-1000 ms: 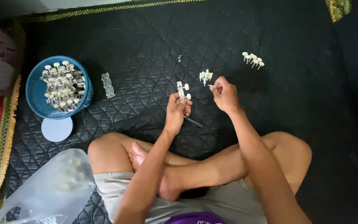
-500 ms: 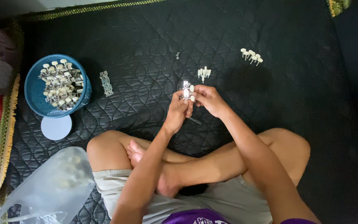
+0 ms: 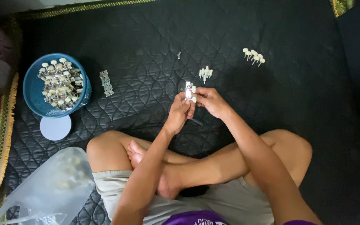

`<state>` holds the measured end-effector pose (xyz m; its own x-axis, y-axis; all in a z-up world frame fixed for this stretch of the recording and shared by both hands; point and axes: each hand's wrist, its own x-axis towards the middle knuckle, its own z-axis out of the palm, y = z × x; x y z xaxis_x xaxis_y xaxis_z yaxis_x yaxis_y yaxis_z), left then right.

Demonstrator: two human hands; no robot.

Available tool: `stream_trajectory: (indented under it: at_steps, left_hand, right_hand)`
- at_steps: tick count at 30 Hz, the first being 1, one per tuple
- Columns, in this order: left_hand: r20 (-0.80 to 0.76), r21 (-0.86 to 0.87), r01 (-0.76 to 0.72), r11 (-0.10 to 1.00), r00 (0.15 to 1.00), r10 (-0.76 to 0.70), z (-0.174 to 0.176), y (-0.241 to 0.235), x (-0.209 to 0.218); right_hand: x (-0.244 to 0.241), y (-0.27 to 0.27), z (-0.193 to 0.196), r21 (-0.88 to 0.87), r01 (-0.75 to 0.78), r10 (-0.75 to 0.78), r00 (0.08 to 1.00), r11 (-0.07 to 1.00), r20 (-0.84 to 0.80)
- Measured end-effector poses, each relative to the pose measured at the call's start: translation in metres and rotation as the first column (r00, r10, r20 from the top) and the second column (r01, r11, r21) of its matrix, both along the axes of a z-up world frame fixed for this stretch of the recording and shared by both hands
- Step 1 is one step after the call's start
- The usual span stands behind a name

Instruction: The person sits cross-legged on a mat and assembles small white plastic components with metal rings using a screwdriver. They pick up parts from the mat, insert rings, and tighten them with the tool, placing finished units into a blue bowl.

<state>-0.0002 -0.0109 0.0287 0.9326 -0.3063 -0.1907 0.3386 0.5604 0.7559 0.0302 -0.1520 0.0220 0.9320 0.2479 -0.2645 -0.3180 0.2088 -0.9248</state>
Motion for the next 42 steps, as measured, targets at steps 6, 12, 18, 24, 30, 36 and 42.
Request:
stream_trajectory:
  at_steps: [6,12,18,24,30,36,42]
  left_hand:
    - [0.023,0.009,0.015,1.000,1.000,-0.015,0.000,-0.001,-0.002]
    - [0.025,0.000,0.033,0.999,0.999,-0.033,-0.009,0.000,0.000]
    - [0.012,0.104,0.028,0.994,0.999,-0.029,-0.035,0.000,0.001]
    - [0.015,0.267,0.008,0.964,1.000,-0.012,-0.054,0.001,0.004]
    - [0.007,0.367,0.026,0.930,0.999,-0.031,-0.040,0.001,0.002]
    - [0.005,0.311,0.024,0.950,1.000,-0.027,-0.030,0.002,0.001]
    - [-0.025,0.320,0.082,0.944,0.997,-0.078,-0.029,0.000,0.002]
  right_hand:
    - [0.002,-0.001,-0.012,-0.068,-0.035,0.036,0.999,0.997,0.013]
    - [0.005,-0.004,-0.013,-0.090,-0.043,0.046,0.998,0.995,0.033]
    - [0.002,-0.007,-0.011,-0.173,-0.066,0.074,0.997,0.983,0.038]
    - [0.001,0.000,0.010,-0.051,-0.059,0.056,0.997,0.997,-0.058]
    - [-0.002,0.004,0.024,-0.182,-0.099,0.120,0.987,0.978,0.104]
    - [-0.004,0.003,0.047,-0.123,-0.081,0.094,0.990,0.989,0.106]
    - [0.000,-0.002,0.023,-0.177,-0.094,0.123,0.979,0.980,0.163]
